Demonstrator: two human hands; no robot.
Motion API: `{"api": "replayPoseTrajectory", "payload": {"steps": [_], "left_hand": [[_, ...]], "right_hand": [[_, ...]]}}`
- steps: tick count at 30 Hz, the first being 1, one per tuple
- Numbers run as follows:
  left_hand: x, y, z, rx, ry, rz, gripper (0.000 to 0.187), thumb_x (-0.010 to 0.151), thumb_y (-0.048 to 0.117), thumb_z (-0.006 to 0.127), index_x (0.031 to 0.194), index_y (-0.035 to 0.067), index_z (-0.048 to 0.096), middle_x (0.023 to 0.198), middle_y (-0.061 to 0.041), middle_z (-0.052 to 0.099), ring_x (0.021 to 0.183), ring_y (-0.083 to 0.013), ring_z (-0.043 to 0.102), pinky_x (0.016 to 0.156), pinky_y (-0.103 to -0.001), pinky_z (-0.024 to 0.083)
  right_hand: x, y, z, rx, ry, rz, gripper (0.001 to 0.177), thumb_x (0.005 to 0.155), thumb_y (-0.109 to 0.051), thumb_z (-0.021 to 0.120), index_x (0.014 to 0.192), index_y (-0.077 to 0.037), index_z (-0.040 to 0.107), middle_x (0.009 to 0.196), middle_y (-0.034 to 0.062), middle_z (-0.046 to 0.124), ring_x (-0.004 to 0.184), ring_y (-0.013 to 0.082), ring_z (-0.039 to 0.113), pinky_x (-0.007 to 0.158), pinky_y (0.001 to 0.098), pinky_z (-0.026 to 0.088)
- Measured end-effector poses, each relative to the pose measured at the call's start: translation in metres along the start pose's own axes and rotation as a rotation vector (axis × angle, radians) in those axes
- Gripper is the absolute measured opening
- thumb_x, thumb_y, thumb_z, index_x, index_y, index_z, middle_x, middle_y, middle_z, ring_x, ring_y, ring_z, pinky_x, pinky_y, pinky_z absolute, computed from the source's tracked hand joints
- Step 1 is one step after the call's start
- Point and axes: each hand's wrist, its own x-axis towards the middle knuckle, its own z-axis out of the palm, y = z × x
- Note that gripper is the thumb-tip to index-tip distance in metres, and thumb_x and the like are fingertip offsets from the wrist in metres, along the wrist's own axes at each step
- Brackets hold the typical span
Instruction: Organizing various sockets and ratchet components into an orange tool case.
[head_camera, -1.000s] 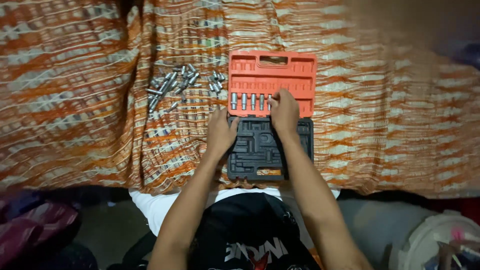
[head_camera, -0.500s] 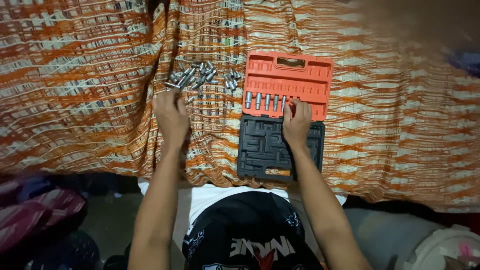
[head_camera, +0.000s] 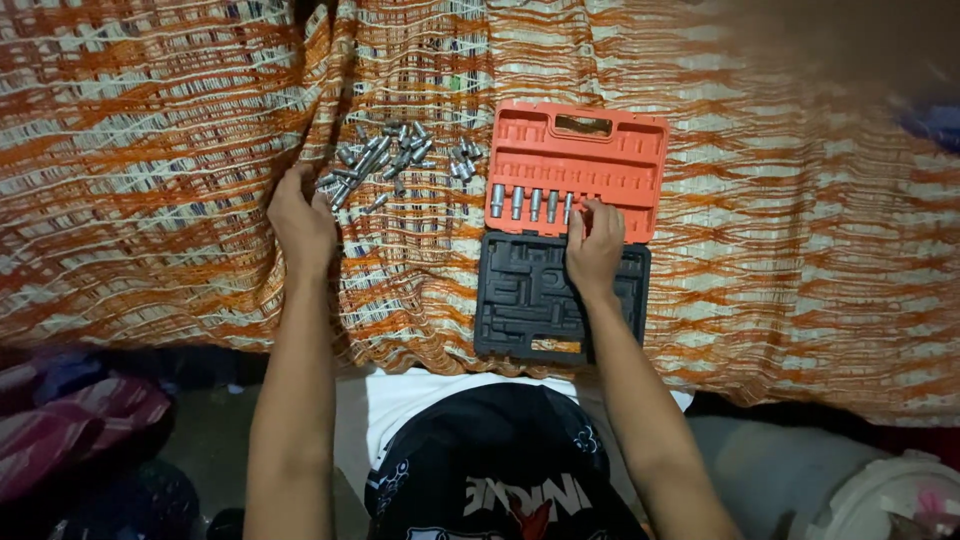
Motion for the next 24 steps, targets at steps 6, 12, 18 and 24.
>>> {"api": "replayPoseTrajectory", "payload": {"steps": [6, 12, 18, 24], "left_hand": [[0.003, -0.003, 0.005, 0.076, -0.060, -0.019, 0.033, 0.090, -0.007, 0.069, 0.123, -0.003, 0.068, 0.122, -0.021, 0.063, 0.114, -0.0384, 0.061, 0.101, -0.046, 0.048], [0.005, 0.002, 0.005, 0.189, -0.082, -0.054, 0.021, 0.096, 0.001, 0.071, 0.116, 0.001, 0.072, 0.119, -0.019, 0.063, 0.109, -0.0378, 0.061, 0.095, -0.048, 0.048], [0.002, -0.003, 0.012, -0.015, -0.092, -0.143, 0.018, 0.096, 0.011, 0.073, 0.113, 0.008, 0.075, 0.119, -0.014, 0.068, 0.110, -0.0299, 0.064, 0.097, -0.050, 0.049], [-0.020, 0.033, 0.011, -0.726, -0.323, -0.499, 0.029, 0.103, 0.013, 0.059, 0.129, 0.009, 0.069, 0.116, -0.016, 0.076, 0.105, -0.0248, 0.073, 0.091, -0.039, 0.063]], "right_hand": [[0.000, -0.003, 0.000, -0.005, -0.006, 0.004, 0.021, 0.103, -0.014, 0.066, 0.116, 0.002, 0.063, 0.106, 0.0194, 0.063, 0.102, 0.0391, 0.058, 0.088, 0.0493, 0.047], [0.000, -0.002, 0.001, 0.006, 0.005, 0.000, 0.020, 0.102, -0.013, 0.066, 0.116, 0.001, 0.064, 0.106, 0.0194, 0.063, 0.102, 0.0388, 0.058, 0.089, 0.0495, 0.047], [-0.001, -0.002, 0.000, 0.001, 0.019, -0.005, 0.020, 0.102, -0.013, 0.067, 0.116, 0.002, 0.064, 0.107, 0.0200, 0.063, 0.103, 0.0399, 0.059, 0.089, 0.0497, 0.047], [0.000, -0.008, -0.006, 0.040, 0.009, 0.013, 0.020, 0.103, -0.013, 0.065, 0.116, 0.002, 0.064, 0.107, 0.0205, 0.064, 0.103, 0.0402, 0.059, 0.089, 0.0496, 0.048]]}}
